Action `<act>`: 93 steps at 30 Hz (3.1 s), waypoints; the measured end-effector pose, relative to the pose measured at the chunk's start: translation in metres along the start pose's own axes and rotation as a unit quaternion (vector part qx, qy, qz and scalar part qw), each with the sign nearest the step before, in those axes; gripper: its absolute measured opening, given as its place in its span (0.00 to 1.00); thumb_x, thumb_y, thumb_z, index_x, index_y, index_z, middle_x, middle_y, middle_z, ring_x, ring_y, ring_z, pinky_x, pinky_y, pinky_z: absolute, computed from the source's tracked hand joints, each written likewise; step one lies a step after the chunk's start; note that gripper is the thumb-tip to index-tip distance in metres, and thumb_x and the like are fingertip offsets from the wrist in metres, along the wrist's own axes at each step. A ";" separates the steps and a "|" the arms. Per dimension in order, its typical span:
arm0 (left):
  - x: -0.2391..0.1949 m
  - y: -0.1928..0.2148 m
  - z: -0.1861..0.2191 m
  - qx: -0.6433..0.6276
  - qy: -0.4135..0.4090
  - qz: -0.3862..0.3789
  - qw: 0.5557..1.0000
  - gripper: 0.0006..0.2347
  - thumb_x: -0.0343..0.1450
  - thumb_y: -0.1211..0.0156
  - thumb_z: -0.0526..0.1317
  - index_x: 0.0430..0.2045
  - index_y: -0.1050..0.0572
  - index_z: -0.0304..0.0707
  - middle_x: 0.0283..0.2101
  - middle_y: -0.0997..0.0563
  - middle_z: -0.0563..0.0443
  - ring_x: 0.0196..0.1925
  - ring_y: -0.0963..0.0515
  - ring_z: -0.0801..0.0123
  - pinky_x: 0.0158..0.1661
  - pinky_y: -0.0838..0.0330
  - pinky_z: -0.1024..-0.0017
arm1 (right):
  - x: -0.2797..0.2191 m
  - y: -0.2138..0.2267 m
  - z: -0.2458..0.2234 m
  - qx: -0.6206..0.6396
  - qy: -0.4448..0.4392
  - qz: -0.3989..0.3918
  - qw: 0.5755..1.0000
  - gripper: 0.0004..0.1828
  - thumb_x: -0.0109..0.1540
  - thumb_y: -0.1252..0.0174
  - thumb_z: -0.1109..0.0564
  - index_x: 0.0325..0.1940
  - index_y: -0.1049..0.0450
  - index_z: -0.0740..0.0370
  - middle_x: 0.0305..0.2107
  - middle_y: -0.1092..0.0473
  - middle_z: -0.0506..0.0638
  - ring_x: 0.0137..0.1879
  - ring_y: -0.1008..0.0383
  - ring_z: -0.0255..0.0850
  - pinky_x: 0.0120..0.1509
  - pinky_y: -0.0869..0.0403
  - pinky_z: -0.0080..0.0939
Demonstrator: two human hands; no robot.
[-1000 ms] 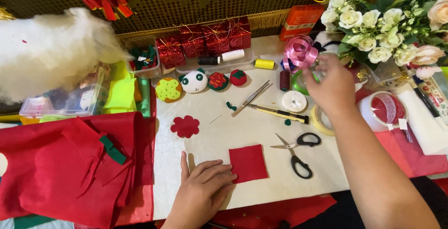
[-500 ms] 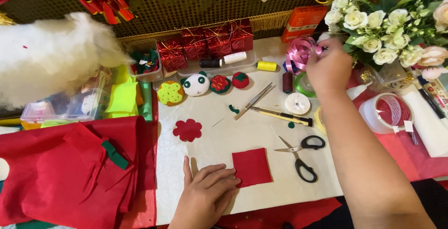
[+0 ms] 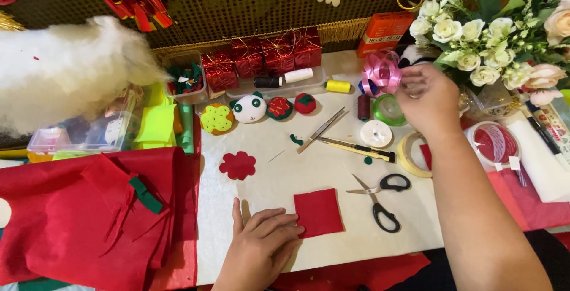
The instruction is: Cutting a piece of red felt and wrapping green ribbon around a small circular base to create a craft item.
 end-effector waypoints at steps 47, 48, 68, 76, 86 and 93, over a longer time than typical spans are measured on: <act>0.019 -0.001 0.045 -0.527 0.246 0.044 0.812 0.11 0.67 0.30 0.34 0.40 0.21 0.36 0.41 0.18 0.49 0.41 0.20 0.68 0.37 0.16 0.70 | -0.215 -0.003 -0.076 0.374 -0.003 -0.291 0.880 0.09 0.63 0.40 0.59 0.44 0.17 0.63 0.41 0.23 0.52 0.50 0.24 0.42 0.58 0.27 0.43; 0.016 0.001 0.047 -0.539 0.229 0.022 0.810 0.12 0.65 0.27 0.35 0.38 0.23 0.39 0.37 0.20 0.52 0.39 0.22 0.68 0.38 0.20 0.70 | -0.219 -0.004 -0.082 0.374 0.008 -0.329 0.867 0.08 0.64 0.41 0.58 0.42 0.17 0.61 0.36 0.21 0.49 0.43 0.23 0.41 0.51 0.25 0.42; 0.034 -0.017 0.006 -0.143 0.405 -0.023 0.903 0.17 0.66 0.31 0.46 0.44 0.31 0.51 0.24 0.23 0.61 0.22 0.24 0.68 0.27 0.31 0.67 | -0.197 -0.046 -0.055 0.007 -0.143 -0.214 0.966 0.03 0.55 0.33 0.56 0.33 0.16 0.51 0.25 0.23 0.42 0.26 0.27 0.32 0.36 0.25 0.32; 0.040 0.001 0.009 -0.256 0.409 -0.052 0.874 0.17 0.66 0.31 0.42 0.48 0.26 0.48 0.28 0.19 0.59 0.23 0.28 0.77 0.27 0.32 0.77 | -0.185 -0.037 -0.045 0.141 -0.251 -0.285 0.914 0.12 0.60 0.35 0.60 0.46 0.13 0.59 0.28 0.15 0.52 0.33 0.16 0.38 0.41 0.20 0.33; 0.039 -0.003 0.015 -0.241 0.425 -0.042 0.872 0.17 0.66 0.32 0.40 0.48 0.28 0.50 0.31 0.17 0.60 0.23 0.27 0.75 0.29 0.29 0.76 | -0.183 -0.032 -0.046 0.126 -0.253 -0.298 0.912 0.14 0.57 0.32 0.61 0.48 0.12 0.58 0.34 0.14 0.48 0.38 0.18 0.33 0.47 0.21 0.30; 0.038 0.008 0.039 -0.247 0.358 -0.057 0.899 0.26 0.71 0.57 0.59 0.61 0.36 0.51 0.52 0.14 0.50 0.46 0.09 0.58 0.39 0.17 0.65 | -0.201 -0.022 -0.085 0.058 0.042 -0.309 0.948 0.64 0.39 0.18 0.36 0.75 0.42 0.40 0.60 0.36 0.52 0.64 0.28 0.46 0.63 0.25 0.46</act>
Point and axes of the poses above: each hand's wrist, its own x-axis towards the middle knuckle, its own y-axis out of the back of the hand, z = x × y, the point moved 3 cm from there along x, towards the middle knuckle
